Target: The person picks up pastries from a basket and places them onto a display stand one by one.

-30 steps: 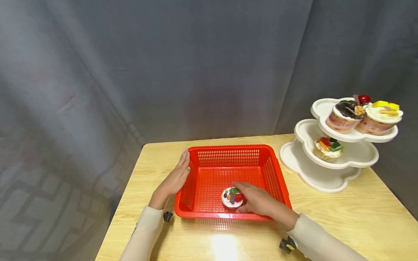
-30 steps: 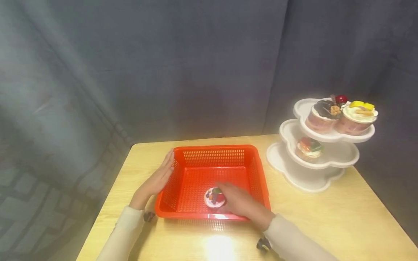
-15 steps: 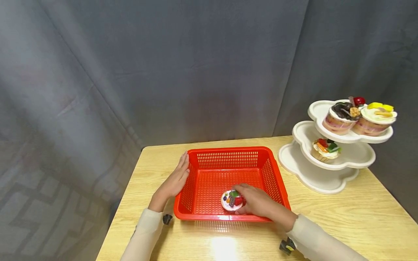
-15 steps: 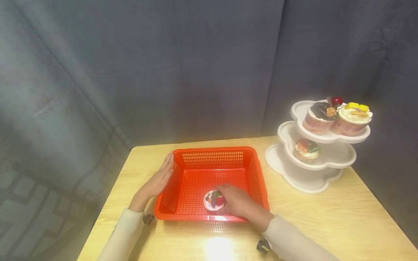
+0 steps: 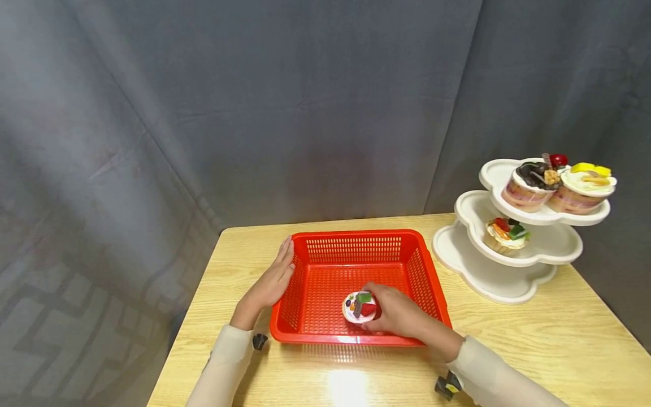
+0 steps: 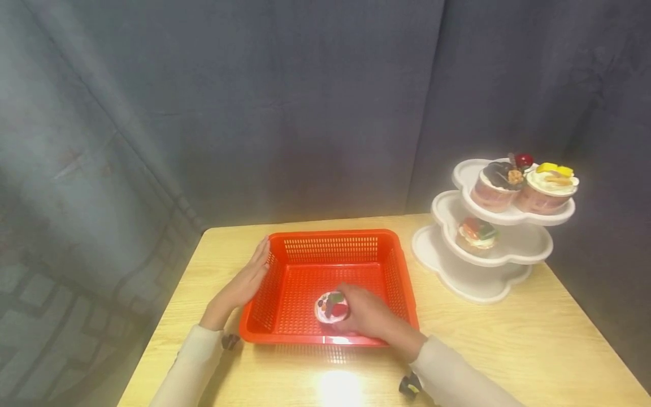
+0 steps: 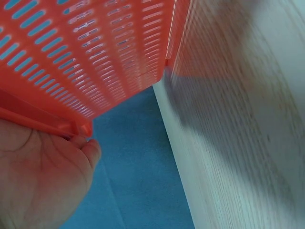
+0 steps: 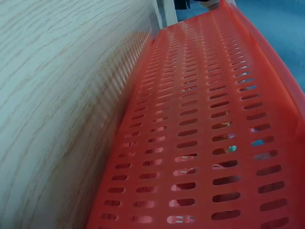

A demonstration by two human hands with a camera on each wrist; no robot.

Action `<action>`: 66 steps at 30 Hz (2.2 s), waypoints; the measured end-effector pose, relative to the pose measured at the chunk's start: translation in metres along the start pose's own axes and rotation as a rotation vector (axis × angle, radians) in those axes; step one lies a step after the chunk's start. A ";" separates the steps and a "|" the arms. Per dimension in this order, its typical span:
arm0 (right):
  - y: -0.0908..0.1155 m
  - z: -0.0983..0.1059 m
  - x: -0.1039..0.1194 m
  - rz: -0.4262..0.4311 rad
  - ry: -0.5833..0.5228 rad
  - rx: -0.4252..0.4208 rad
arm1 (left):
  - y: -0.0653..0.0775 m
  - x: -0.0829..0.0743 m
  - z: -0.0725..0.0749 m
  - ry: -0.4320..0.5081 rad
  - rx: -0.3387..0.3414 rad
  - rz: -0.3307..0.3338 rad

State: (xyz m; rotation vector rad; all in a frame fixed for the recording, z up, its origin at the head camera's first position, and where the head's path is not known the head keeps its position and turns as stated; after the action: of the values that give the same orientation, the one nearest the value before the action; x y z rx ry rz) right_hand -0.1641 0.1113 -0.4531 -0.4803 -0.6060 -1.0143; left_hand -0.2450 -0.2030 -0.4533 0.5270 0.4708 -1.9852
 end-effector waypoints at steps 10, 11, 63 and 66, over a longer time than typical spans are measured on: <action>0.001 0.001 -0.005 0.053 -0.225 0.025 | 0.002 0.001 -0.001 0.011 0.001 0.006; 0.001 0.002 -0.005 0.052 -0.249 0.028 | 0.002 0.001 -0.002 0.014 0.001 0.005; 0.007 0.025 -0.002 -0.047 -0.551 -0.229 | 0.002 -0.001 -0.003 0.013 0.008 -0.006; 0.008 0.029 -0.003 -0.040 -0.554 -0.242 | 0.002 -0.002 -0.003 0.011 0.012 -0.010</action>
State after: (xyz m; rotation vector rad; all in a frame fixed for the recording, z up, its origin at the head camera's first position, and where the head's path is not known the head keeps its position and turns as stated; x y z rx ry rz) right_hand -0.1649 0.1349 -0.4341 -0.9830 -0.9920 -0.9991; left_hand -0.2423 -0.2009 -0.4551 0.5439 0.4697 -1.9963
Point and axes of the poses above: each hand's wrist, its own y-axis away from the middle knuckle, its own z-axis out of the back of the hand, x = y × z, the point moved 1 cm from there along -y, towards the middle knuckle, and after that the axes turned 1 degree about -x, right-handed, at the moved point
